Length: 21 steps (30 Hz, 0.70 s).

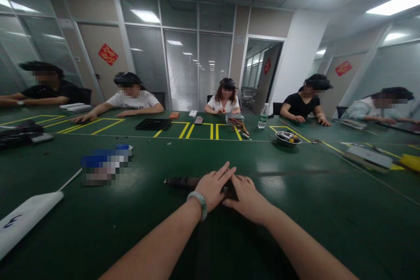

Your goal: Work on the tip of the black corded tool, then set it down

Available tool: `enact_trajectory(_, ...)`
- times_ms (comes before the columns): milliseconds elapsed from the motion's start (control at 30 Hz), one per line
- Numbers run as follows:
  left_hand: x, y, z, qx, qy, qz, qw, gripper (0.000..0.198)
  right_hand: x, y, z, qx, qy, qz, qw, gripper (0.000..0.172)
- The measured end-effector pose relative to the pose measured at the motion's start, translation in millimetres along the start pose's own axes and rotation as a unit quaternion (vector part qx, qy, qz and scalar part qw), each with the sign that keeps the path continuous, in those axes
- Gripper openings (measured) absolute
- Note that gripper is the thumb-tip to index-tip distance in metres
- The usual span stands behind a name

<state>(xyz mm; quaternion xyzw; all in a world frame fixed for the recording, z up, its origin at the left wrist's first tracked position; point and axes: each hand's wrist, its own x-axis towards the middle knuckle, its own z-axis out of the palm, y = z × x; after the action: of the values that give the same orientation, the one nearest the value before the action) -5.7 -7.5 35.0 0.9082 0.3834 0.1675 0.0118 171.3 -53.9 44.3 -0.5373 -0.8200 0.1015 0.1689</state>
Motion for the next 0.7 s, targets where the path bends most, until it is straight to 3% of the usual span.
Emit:
enact_trajectory(100, 1, -1, 1.0, -0.006, -0.006, -0.008, 1.0, 0.065, -24, 9, -24, -0.065, -0.005, 0.058, 0.996, 0.087)
enact_trajectory(233, 2, 1, -0.5, -0.016, -0.011, -0.016, 1.0, 0.045, -39, 30, -47, -0.122, -0.11, 0.158, 0.974, 0.045)
enact_trajectory(367, 1, 4, -4.7, -0.032, -0.015, -0.029, 0.999, 0.044, -37, 40, -51, -0.094, -0.185, 0.206, 0.956, 0.021)
enact_trajectory(433, 1, 5, -5.9, -0.04, -0.016, -0.031, 0.999, 0.045, -34, 44, -48, -0.102, -0.172, 0.213, 0.956, 0.013)
enact_trajectory(533, -1, 3, -6.3, -0.045, -0.02, -0.046, 0.998, 0.046, -27, 57, -43, -0.114, -0.105, 0.217, 0.964, 0.008)
enact_trajectory(700, -4, 4, -10.1, -0.046, -0.04, -0.078, 0.995, 0.046, -12, 80, -36, -0.092, -0.009, 0.188, 0.978, 0.012)
